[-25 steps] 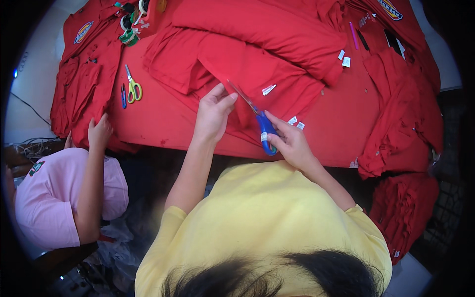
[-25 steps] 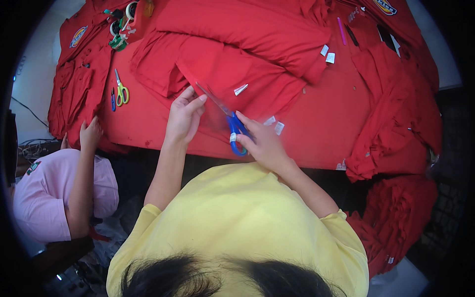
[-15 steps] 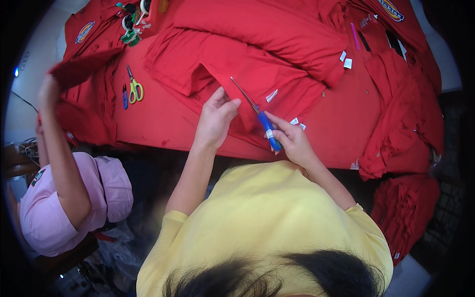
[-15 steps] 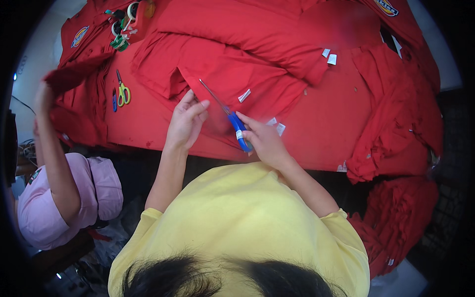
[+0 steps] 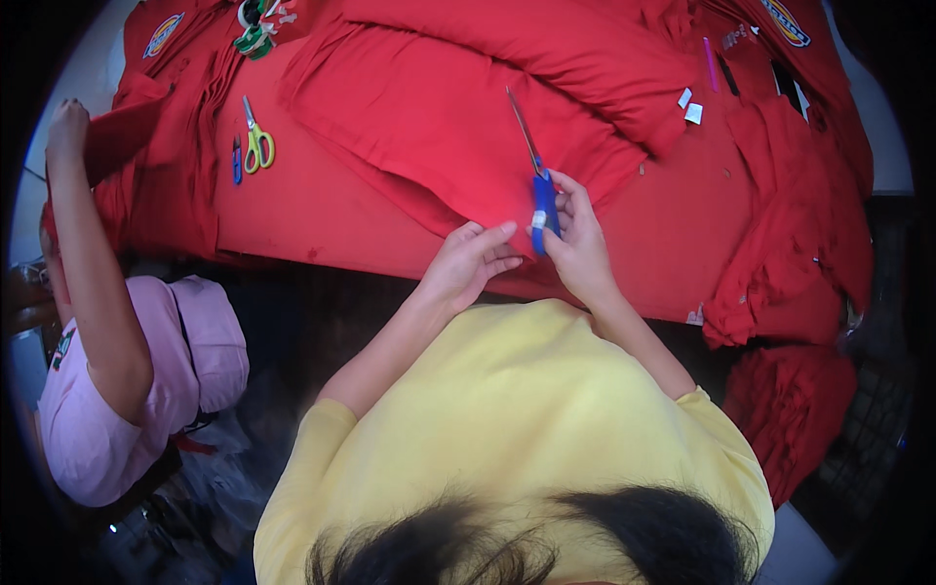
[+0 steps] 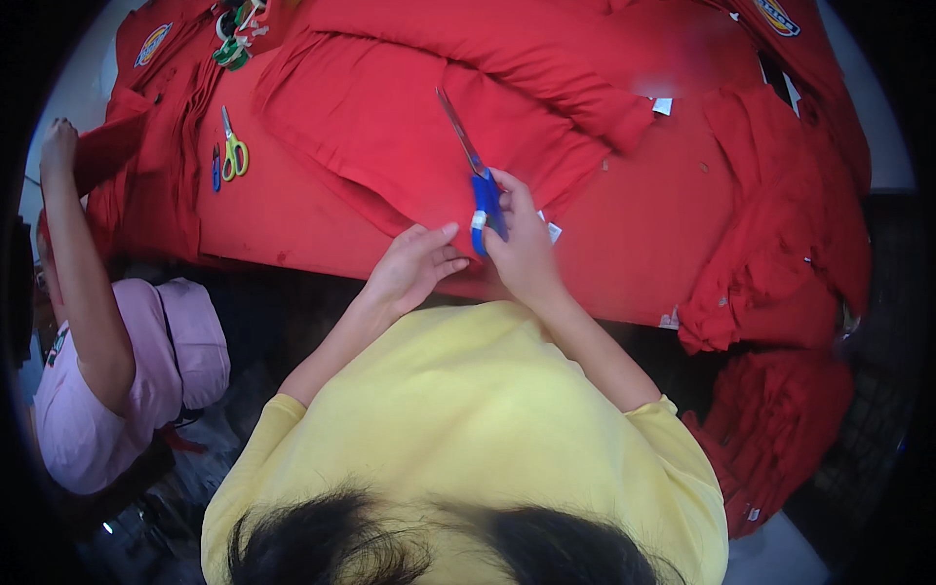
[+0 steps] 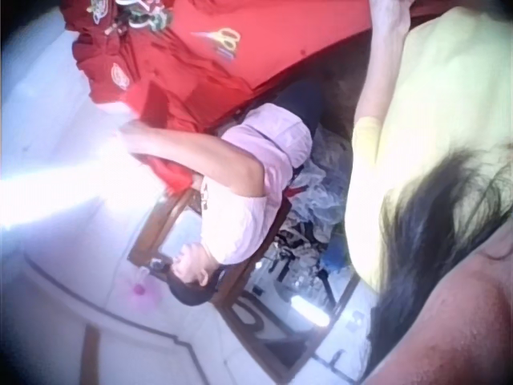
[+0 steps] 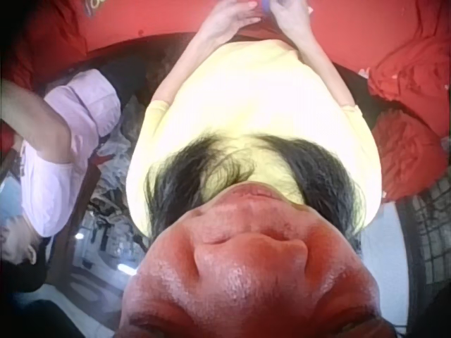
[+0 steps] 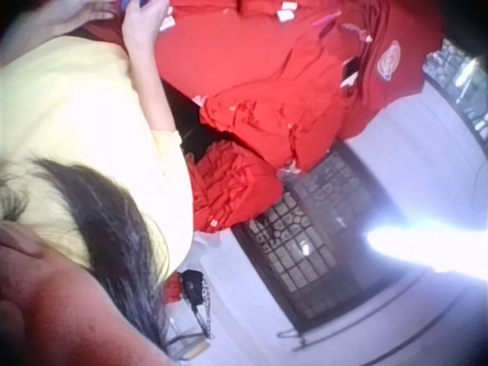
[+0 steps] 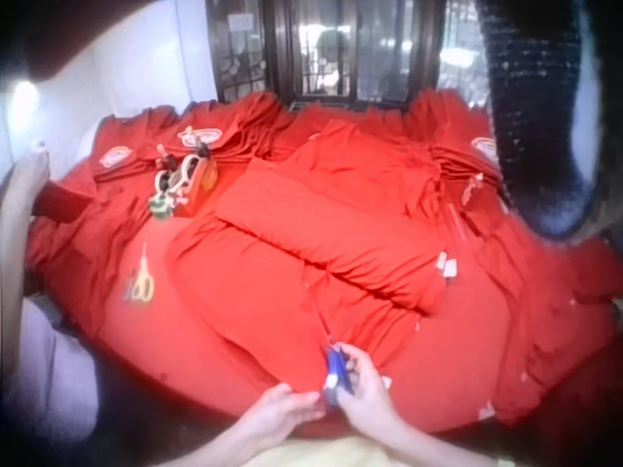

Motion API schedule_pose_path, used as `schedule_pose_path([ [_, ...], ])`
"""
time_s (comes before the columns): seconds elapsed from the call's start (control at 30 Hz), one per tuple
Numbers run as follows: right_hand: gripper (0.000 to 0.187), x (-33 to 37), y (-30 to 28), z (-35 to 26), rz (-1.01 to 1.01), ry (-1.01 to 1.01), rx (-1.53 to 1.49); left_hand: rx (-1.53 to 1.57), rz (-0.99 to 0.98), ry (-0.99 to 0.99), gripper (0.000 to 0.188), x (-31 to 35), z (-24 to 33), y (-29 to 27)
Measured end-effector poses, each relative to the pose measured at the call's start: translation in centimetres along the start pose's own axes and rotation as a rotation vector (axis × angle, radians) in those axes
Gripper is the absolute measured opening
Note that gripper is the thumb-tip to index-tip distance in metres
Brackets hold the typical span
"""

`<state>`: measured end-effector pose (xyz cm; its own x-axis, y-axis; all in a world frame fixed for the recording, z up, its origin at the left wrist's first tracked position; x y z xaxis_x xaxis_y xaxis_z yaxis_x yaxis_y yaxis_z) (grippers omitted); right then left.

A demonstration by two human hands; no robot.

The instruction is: The person trims white identification tags from red garments using scissors and removes the cut pieces by hand.

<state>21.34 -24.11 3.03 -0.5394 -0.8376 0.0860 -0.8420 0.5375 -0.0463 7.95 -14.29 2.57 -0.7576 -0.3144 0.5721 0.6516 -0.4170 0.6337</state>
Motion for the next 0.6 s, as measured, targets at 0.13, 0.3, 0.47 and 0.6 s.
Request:
schedule_pose_path([
  [0.13,0.059,1.6,-1.1,0.3,0.011,0.091,0.110,0.285,0.126,0.144,0.030,-0.8,0.3,-1.0],
  [0.3,0.055,2.2,-2.7,1.9,0.015,0.106,0.128,0.364,0.193,0.218,0.034,-1.7,2.8,-3.2],
  [0.47,0.058,2.2,-3.1,2.1,0.003,0.114,0.157,0.359,0.253,0.302,0.036,-2.5,5.2,-4.6],
  [0.6,0.049,2.2,-3.4,1.9,0.009,0.112,0.155,0.369,0.273,0.379,0.036,-3.5,7.3,-6.2],
])
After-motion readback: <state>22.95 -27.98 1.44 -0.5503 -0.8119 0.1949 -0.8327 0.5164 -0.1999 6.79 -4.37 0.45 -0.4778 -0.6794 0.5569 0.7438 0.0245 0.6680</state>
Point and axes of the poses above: each hand's wrist, its own x-axis away from the middle knuckle, its own y-axis out of the palm, z = x × y, the point moved 1 cm from there along -x, towards the middle knuckle
